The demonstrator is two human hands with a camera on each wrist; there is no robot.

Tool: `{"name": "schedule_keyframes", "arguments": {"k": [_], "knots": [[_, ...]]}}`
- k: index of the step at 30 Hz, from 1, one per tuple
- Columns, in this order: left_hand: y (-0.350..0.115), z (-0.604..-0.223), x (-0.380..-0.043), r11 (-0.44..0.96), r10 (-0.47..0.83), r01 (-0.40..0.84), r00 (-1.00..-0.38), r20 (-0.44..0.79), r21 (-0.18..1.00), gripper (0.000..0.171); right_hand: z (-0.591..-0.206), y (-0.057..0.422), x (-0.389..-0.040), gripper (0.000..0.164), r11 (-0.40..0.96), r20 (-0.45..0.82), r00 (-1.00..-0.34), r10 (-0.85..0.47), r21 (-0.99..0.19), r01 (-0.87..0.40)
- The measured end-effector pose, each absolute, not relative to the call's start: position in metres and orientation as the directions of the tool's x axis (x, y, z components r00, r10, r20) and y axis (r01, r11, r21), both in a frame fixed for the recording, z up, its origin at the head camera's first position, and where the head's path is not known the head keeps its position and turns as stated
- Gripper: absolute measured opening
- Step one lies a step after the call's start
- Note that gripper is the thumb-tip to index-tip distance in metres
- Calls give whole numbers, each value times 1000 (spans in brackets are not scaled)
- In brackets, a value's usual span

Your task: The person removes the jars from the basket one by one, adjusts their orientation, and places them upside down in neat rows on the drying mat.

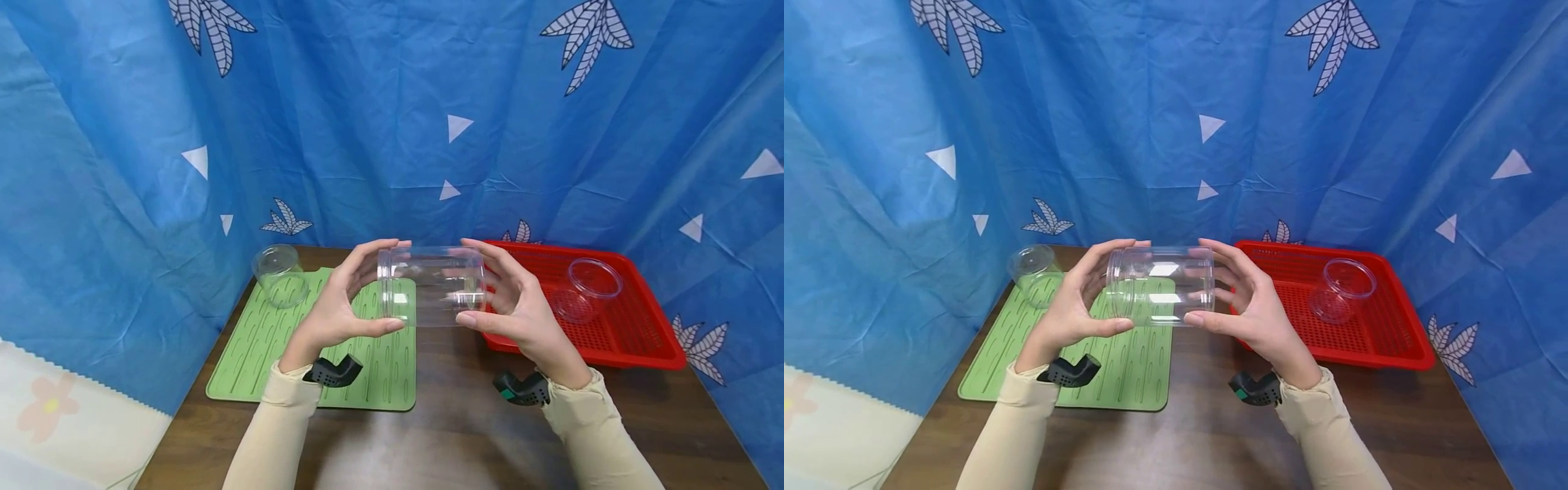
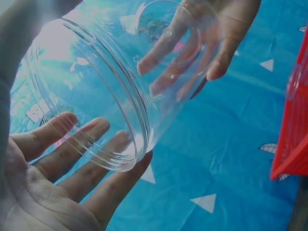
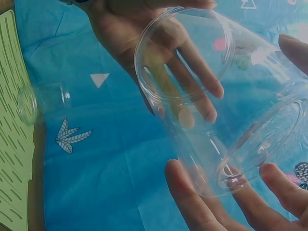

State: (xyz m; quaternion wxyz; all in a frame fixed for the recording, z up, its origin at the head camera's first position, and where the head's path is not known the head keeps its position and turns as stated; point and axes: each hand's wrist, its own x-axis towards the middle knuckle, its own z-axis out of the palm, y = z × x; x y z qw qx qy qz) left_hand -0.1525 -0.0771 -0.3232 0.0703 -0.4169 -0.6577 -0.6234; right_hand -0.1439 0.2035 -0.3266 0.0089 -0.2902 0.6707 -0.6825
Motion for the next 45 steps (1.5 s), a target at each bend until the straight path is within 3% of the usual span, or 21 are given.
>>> {"name": "schedule_keyframes", "arguments": {"k": [13, 19, 26, 37, 42, 45], "knots": [[-96, -342, -150, 20, 467, 514, -764, 446, 858, 101, -326, 192, -150, 83, -46, 404, -829, -387, -906, -420], [-108, -395, -160, 128, 445, 446, -824, 351, 886, 92, -314, 183, -146, 79, 47, 400, -850, -342, -897, -440], [-118, -448, -165, 266, 414, 456, -850, 326, 849, 64, -319, 174, -156, 79, 170, 367, -881, -299, -888, -427], [-165, -484, -155, 527, 273, 381, -922, 274, 759, 56, -321, 143, -185, 85, 293, 431, -863, -264, -816, -498], [-187, -502, -140, 639, 180, 346, -936, 304, 687, 53, -306, 128, -186, 84, 312, 419, -865, -277, -812, -493], [-198, -513, -127, 717, 109, 306, -937, 333, 627, 53, -322, 123, -206, 88, 358, 421, -862, -282, -788, -501]]}}
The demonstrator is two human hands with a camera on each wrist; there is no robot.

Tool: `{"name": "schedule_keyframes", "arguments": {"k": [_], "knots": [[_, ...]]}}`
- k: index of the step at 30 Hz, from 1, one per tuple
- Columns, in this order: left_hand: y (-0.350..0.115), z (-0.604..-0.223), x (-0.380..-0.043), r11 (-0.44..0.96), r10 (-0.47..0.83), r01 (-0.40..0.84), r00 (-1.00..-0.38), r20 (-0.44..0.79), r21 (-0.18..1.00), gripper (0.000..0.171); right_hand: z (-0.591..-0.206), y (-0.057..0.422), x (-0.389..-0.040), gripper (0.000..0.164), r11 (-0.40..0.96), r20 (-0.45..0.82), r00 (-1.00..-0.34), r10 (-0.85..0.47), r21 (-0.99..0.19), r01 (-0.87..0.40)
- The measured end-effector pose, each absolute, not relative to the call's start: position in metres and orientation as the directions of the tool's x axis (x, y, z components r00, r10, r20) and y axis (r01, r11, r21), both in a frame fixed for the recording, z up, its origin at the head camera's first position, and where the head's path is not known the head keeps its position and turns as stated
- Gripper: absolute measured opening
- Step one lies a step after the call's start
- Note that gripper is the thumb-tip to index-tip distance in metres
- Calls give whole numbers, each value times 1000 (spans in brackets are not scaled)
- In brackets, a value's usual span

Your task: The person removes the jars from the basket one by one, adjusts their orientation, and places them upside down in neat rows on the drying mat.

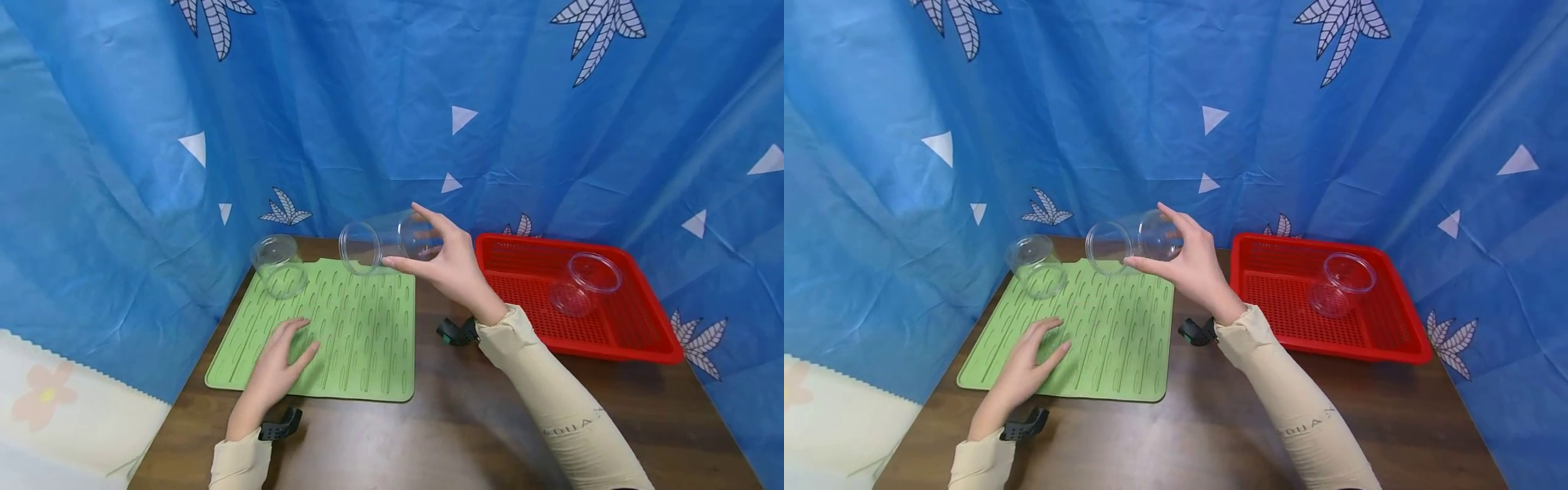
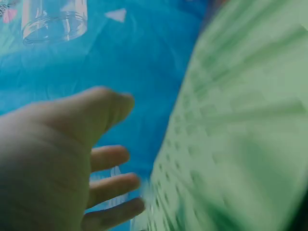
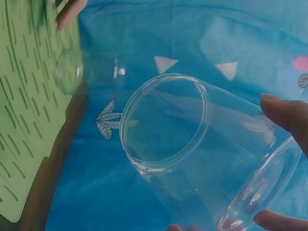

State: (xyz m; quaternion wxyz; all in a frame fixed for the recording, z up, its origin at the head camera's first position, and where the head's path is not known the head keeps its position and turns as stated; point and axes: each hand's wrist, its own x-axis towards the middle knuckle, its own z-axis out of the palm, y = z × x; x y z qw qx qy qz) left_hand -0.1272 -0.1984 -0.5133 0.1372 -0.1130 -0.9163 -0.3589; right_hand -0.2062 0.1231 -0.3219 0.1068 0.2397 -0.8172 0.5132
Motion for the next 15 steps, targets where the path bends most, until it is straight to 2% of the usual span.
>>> {"name": "schedule_keyframes", "arguments": {"k": [4, 15], "knots": [[-216, -526, -111, 771, 14, 225, -941, 338, 596, 57, -345, 115, -237, 94, 421, 421, -858, -294, -749, -512], [-249, -545, -85, 854, -118, 67, -941, 317, 517, 65, -366, 74, -269, 105, 583, 393, -856, -336, -627, -517]]}}
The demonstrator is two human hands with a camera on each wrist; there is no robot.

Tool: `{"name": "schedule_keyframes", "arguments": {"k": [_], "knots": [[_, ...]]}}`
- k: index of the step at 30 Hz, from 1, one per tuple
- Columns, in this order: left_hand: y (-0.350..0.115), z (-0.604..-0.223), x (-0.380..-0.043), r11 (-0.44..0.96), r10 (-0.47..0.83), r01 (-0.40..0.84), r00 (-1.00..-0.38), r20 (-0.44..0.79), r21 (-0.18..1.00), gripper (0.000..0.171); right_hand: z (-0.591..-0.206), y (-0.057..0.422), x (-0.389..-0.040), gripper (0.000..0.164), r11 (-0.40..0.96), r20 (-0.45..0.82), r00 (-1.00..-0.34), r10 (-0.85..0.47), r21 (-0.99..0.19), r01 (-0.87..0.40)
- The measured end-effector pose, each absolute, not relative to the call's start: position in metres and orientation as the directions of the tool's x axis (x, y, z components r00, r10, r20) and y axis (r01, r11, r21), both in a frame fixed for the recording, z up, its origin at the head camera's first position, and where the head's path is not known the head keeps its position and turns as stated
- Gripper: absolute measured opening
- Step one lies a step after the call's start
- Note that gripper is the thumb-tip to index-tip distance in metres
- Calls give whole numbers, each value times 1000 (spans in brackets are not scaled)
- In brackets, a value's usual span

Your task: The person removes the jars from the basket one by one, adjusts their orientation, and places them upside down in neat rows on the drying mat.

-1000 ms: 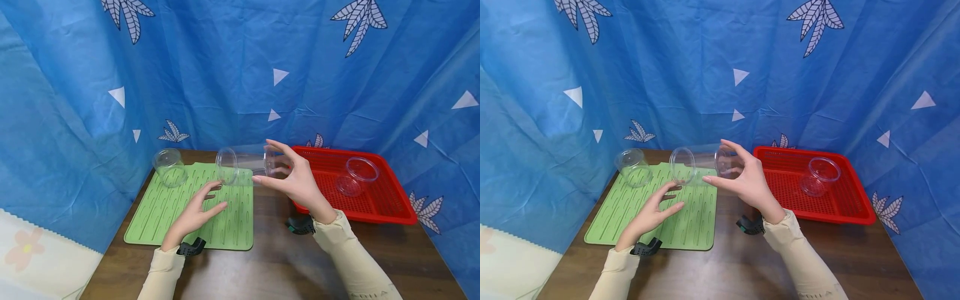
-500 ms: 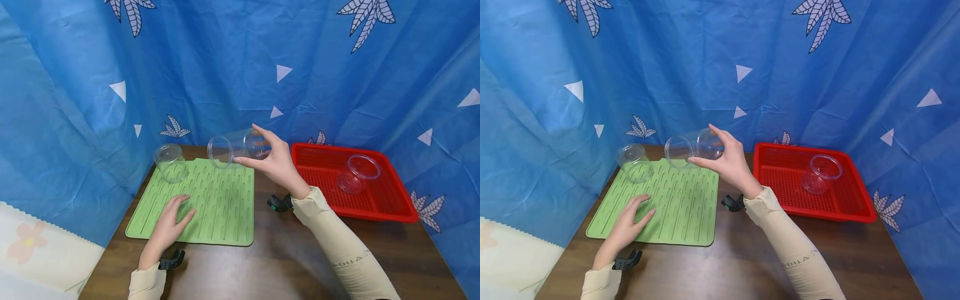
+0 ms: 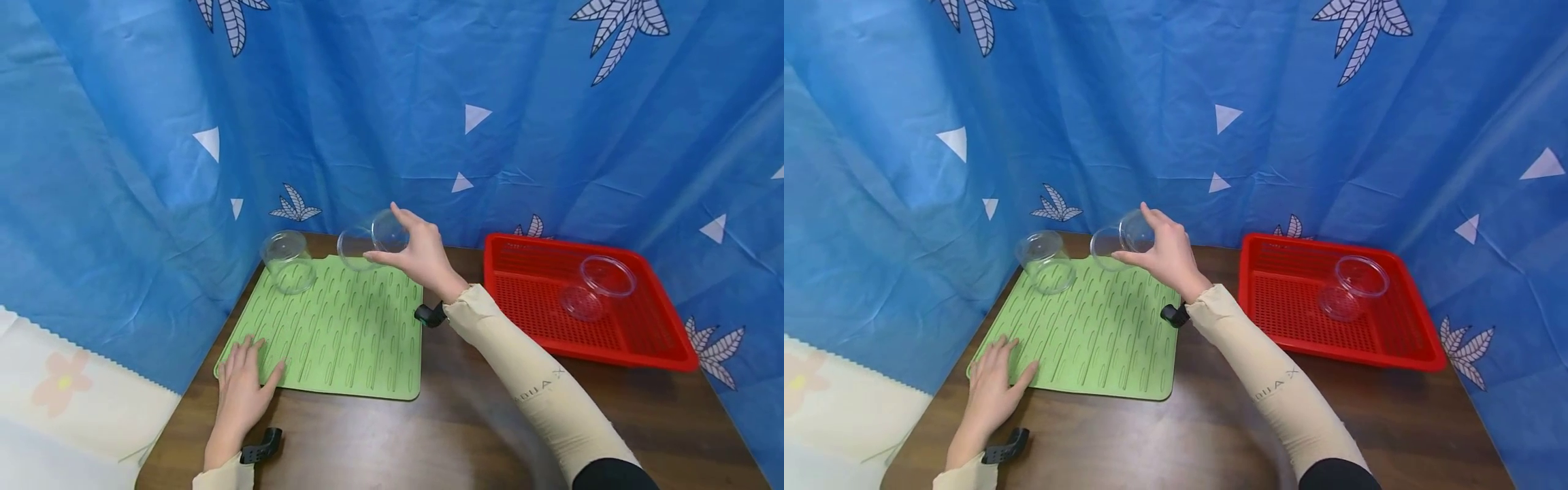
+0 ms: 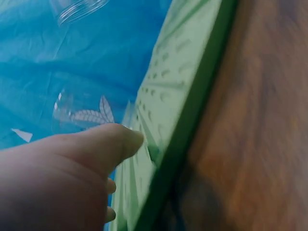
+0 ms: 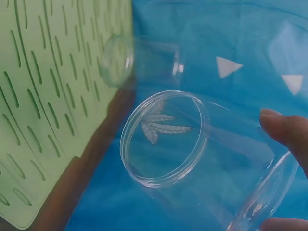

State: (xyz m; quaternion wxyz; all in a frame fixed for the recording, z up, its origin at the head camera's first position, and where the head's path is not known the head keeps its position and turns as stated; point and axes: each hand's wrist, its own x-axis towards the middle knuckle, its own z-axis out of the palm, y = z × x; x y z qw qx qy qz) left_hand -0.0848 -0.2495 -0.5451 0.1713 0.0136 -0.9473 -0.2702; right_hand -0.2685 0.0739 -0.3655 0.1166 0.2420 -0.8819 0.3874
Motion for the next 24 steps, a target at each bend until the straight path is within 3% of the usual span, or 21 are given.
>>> {"name": "schedule_keyframes", "arguments": {"k": [8, 24], "knots": [[-257, -552, -80, 872, -112, 18, -966, 234, 489, 70, -378, 42, -283, 105, 671, 302, -864, -402, -545, -503], [-262, -558, -80, 879, -110, 18, -965, 239, 476, 70, -403, -4, -308, 106, 762, 195, -860, -472, -401, -509]]}}
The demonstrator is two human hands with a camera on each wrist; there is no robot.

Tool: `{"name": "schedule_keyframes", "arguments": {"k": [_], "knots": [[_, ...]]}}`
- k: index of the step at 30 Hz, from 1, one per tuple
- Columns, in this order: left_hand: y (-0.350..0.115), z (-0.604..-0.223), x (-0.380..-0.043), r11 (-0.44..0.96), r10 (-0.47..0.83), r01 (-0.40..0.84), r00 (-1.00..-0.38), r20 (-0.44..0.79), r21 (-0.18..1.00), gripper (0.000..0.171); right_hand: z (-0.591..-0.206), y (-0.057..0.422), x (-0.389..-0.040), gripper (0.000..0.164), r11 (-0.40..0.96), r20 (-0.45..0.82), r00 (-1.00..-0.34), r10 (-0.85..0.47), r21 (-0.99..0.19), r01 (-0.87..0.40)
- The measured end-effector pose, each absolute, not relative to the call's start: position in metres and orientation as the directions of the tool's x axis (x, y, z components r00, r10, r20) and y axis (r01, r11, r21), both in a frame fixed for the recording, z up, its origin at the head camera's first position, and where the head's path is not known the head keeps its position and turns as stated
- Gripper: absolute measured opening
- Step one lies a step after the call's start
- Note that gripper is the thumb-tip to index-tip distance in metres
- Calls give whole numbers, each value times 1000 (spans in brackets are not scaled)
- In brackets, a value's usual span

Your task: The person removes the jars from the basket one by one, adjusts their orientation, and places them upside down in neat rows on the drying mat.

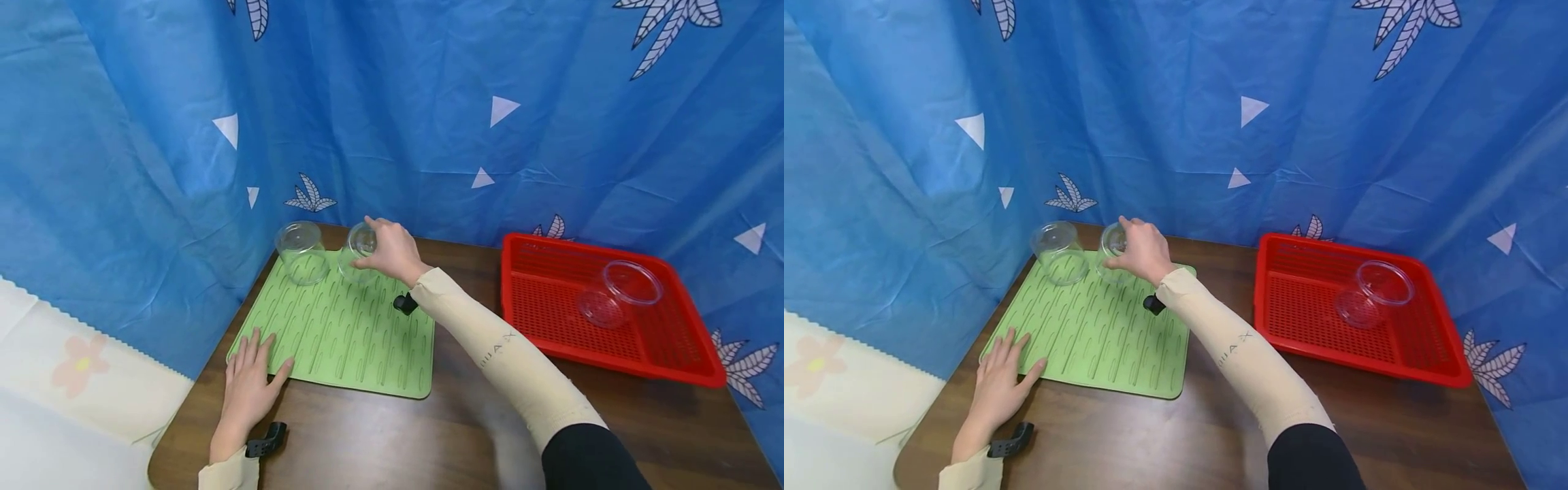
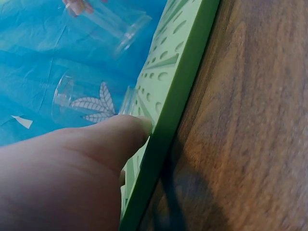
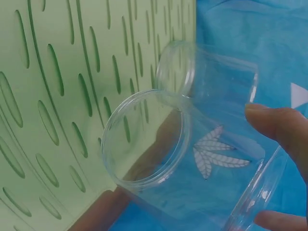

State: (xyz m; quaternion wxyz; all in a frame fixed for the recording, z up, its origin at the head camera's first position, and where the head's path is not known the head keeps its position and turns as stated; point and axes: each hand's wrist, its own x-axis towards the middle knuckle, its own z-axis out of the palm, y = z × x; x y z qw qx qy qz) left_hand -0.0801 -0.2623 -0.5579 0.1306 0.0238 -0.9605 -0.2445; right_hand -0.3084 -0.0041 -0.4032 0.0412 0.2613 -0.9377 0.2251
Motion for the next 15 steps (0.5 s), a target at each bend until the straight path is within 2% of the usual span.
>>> {"name": "schedule_keyframes", "arguments": {"k": [10, 15], "knots": [[-260, -556, -80, 872, -100, 22, -970, 223, 490, 69, -415, -22, -320, 107, 817, 127, -869, -478, -300, -493], [-261, -557, -78, 866, -116, 9, -969, 217, 500, 69, -413, -32, -325, 106, 827, 76, -876, -477, -300, -476]]}}
